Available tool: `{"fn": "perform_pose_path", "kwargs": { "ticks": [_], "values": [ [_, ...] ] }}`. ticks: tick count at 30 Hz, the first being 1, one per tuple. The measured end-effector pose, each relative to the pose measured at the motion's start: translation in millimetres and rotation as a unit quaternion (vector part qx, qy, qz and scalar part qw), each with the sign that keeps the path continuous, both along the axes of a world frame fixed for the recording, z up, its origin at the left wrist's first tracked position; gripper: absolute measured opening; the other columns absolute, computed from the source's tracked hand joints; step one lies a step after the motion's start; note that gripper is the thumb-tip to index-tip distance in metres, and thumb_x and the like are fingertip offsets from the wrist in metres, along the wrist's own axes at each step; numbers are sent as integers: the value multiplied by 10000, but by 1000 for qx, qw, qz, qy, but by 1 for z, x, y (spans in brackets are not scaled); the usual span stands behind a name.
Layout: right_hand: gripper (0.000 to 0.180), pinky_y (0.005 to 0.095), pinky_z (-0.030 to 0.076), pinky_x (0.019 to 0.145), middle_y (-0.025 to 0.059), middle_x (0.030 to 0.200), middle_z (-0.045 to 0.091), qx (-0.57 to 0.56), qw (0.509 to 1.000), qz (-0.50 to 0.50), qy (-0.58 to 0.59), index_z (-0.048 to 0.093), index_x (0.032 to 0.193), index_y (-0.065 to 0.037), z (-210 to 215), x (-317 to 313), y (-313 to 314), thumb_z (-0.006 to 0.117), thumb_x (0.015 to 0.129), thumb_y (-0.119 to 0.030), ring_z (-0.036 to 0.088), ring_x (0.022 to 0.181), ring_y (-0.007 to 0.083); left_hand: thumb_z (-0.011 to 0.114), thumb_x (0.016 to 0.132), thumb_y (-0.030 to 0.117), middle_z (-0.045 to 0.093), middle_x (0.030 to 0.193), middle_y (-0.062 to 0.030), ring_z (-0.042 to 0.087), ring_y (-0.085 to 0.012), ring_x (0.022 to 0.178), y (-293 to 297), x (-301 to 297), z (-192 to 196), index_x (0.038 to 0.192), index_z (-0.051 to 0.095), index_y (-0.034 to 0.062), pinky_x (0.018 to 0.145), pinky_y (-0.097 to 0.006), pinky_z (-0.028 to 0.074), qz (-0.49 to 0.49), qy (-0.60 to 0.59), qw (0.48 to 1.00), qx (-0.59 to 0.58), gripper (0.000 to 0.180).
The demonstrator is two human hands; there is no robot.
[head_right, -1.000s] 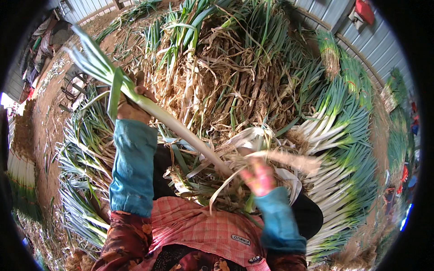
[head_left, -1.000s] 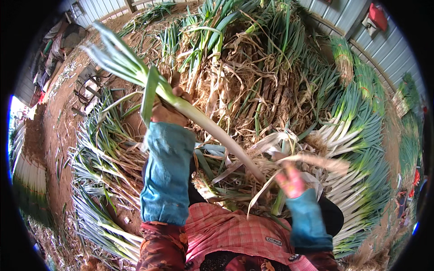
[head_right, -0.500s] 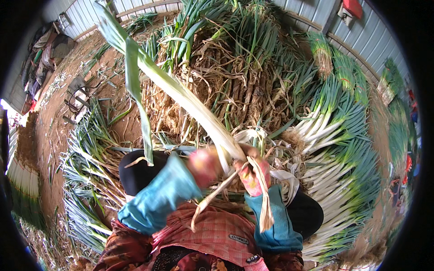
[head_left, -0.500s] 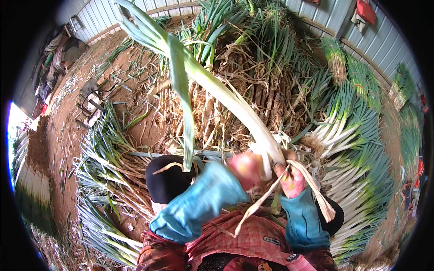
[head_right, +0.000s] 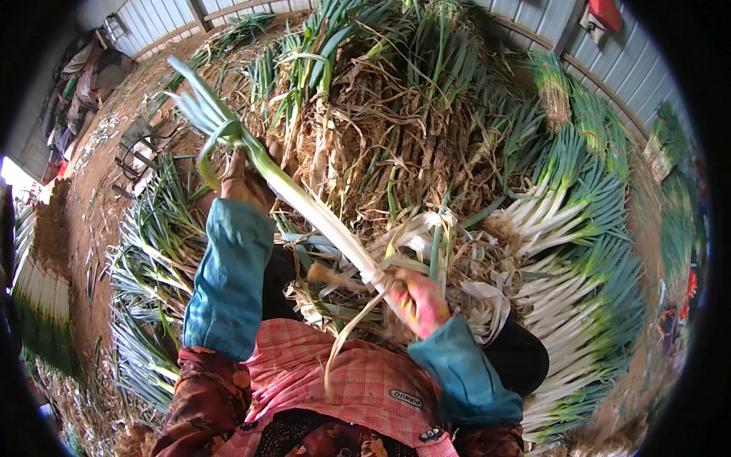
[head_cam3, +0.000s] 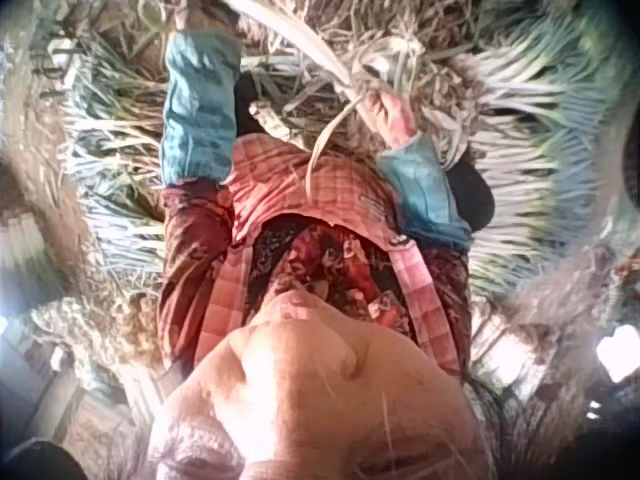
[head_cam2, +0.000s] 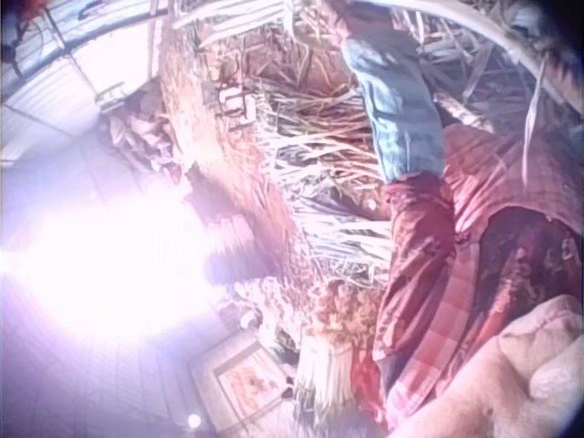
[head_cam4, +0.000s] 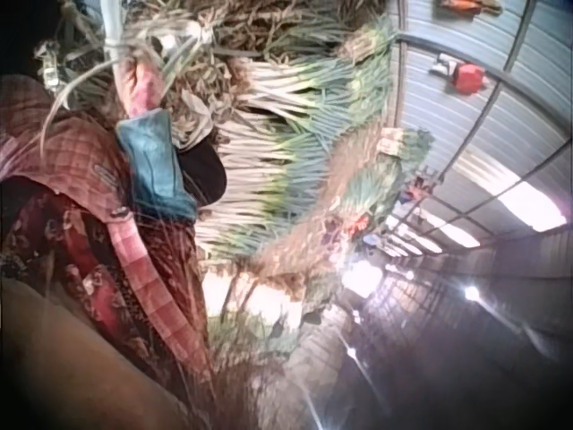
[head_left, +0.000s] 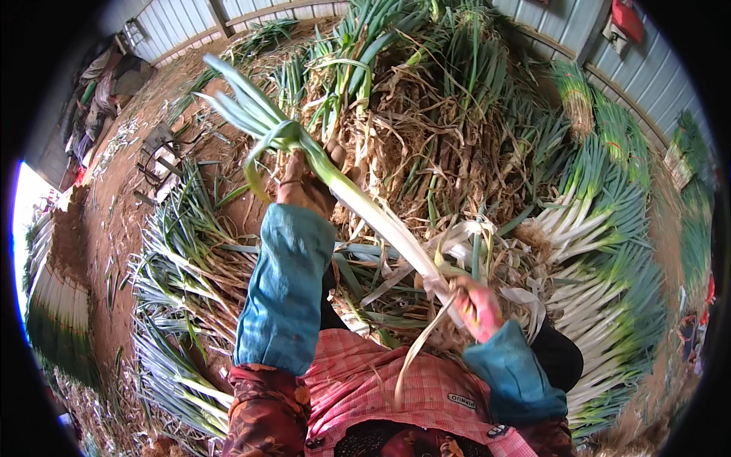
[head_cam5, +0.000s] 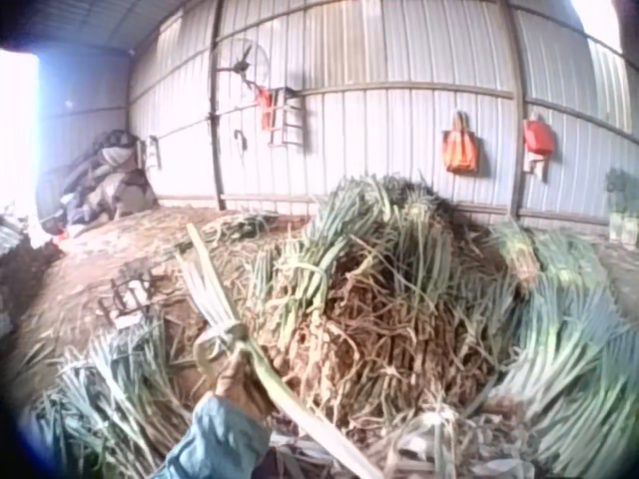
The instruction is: The person sits on the ground and repeatedly cleans leeks by hand. They peel away outer layers and trim the root ends, then place the cleaned leeks into a pile.
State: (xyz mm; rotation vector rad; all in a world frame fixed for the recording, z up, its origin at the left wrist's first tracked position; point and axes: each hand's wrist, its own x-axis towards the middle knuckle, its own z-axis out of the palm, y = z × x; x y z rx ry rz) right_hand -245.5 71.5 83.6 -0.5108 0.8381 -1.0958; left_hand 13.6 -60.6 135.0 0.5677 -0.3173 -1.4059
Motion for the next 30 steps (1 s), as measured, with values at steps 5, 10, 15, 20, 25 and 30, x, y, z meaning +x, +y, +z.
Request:
{"fn": "perform_pose_path", "kwargs": {
  "ticks": [5,10,15,20,25,30],
  "values": [
    [249,161,401,531,80,754,470,-67,995,67,27,464,964,64,49,5,-60,391,821,-126,453,596,112,554,736,324,517,1019,-133,509,-283,935,10,-16,-26,1062,447,78,766,-480,433,-148,13,985,-92,422],
    [197,316,459,726,170,912,437,-42,980,86,-176,374,980,48,106,70,-103,363,817,-63,497,829,292,543,759,212,557,918,-41,535,-185,833,26,-45,8,981,489,109,694,-407,462,-187,-101,974,-78,251],
    [176,249,419,691,77,840,519,-327,907,19,266,446,875,24,103,62,-120,539,752,-60,497,765,128,493,791,295,558,889,-36,549,-174,789,25,-74,2,1014,485,106,618,-355,482,-162,-72,984,-18,293],
    [224,200,377,651,14,781,504,-368,902,14,226,476,892,-21,106,74,-105,595,714,-86,457,690,82,522,779,279,557,887,-82,554,-185,759,16,-56,-27,1013,498,65,638,-309,473,-138,5,988,-69,317],
    [208,170,418,493,63,747,521,-380,919,53,-93,464,889,-37,74,68,-111,579,731,-108,497,589,104,473,802,271,536,920,-113,531,-232,832,11,-40,0,1076,428,25,691,-359,467,-209,-94,970,-86,370],
    [200,166,356,300,60,597,506,-253,898,268,-241,462,828,8,-4,3,-48,387,851,-176,467,421,91,336,847,325,550,965,-77,545,-210,864,7,21,23,932,501,76,731,-487,440,38,-17,999,-30,311]
  ]
}}
